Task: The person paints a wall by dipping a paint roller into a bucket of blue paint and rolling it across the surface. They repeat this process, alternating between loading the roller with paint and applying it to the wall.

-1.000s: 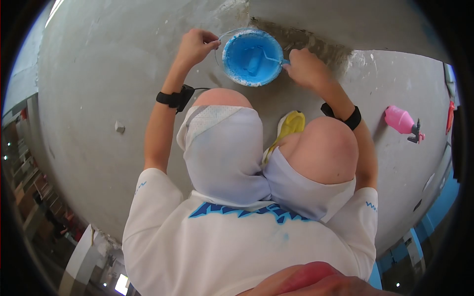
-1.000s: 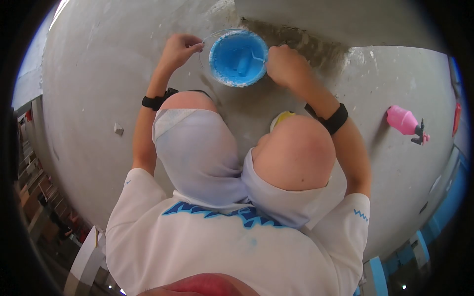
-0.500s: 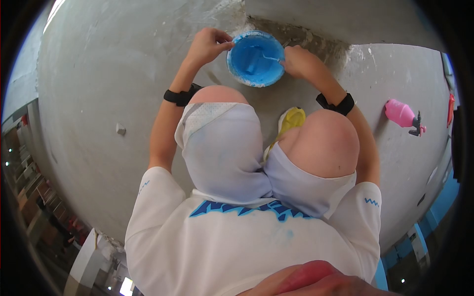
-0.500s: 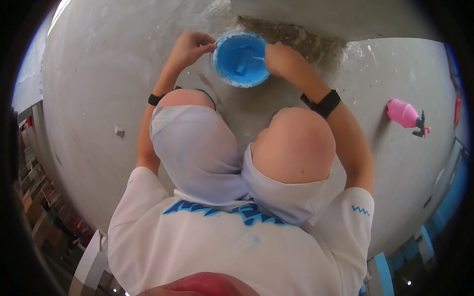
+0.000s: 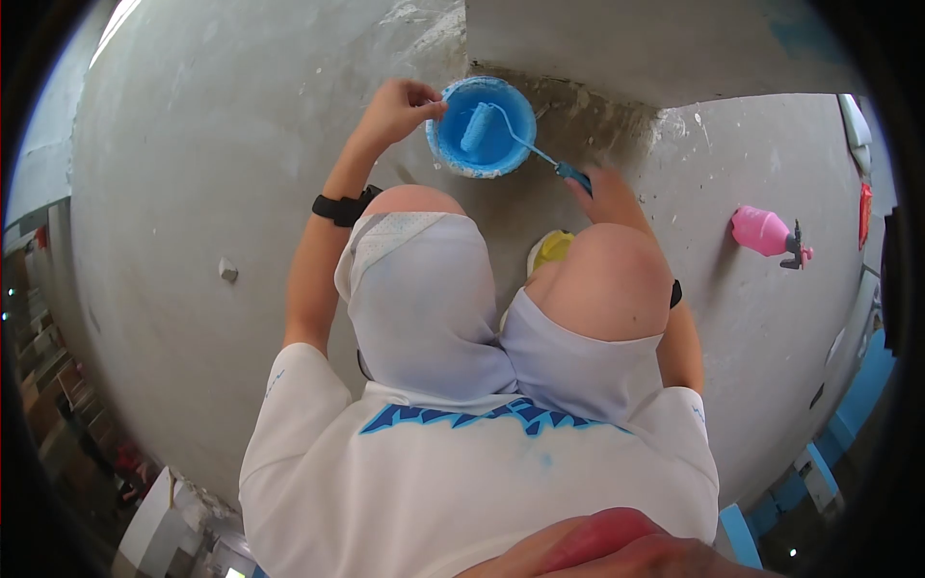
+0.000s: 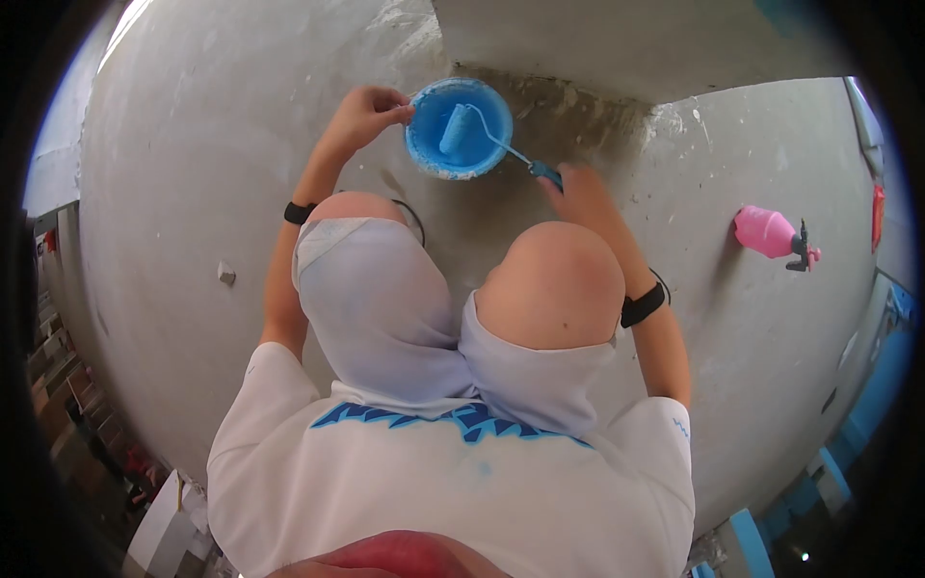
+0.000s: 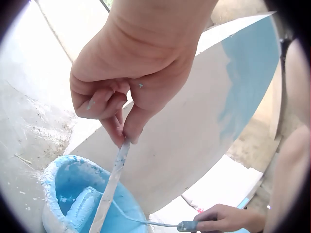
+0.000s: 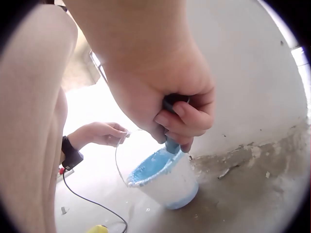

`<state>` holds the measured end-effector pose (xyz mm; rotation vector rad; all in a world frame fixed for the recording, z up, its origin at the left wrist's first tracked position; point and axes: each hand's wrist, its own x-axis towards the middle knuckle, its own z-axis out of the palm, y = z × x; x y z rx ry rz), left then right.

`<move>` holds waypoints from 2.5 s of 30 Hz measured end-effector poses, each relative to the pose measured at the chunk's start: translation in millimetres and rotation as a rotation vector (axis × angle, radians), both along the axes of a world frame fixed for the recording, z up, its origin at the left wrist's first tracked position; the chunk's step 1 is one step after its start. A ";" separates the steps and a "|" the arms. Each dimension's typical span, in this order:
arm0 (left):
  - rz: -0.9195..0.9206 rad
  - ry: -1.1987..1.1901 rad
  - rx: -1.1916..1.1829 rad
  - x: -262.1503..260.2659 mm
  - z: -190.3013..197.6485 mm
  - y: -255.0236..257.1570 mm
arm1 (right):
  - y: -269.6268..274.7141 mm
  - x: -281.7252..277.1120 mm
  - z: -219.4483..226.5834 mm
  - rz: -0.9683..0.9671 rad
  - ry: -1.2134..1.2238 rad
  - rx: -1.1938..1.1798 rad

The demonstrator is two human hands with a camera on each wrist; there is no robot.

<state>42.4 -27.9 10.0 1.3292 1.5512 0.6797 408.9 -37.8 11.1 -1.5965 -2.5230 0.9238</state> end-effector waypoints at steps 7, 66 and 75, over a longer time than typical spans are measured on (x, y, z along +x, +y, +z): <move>0.035 -0.006 0.023 3.6 17.2 4.5 | -39.4 27.0 -9.5 -0.284 0.231 -0.108; -0.106 0.126 0.257 52.3 117.5 -0.6 | 49.0 135.4 231.9 -0.781 1.141 0.305; -0.053 0.162 0.210 42.7 117.5 -3.4 | 83.3 134.6 166.3 -0.563 1.422 -0.121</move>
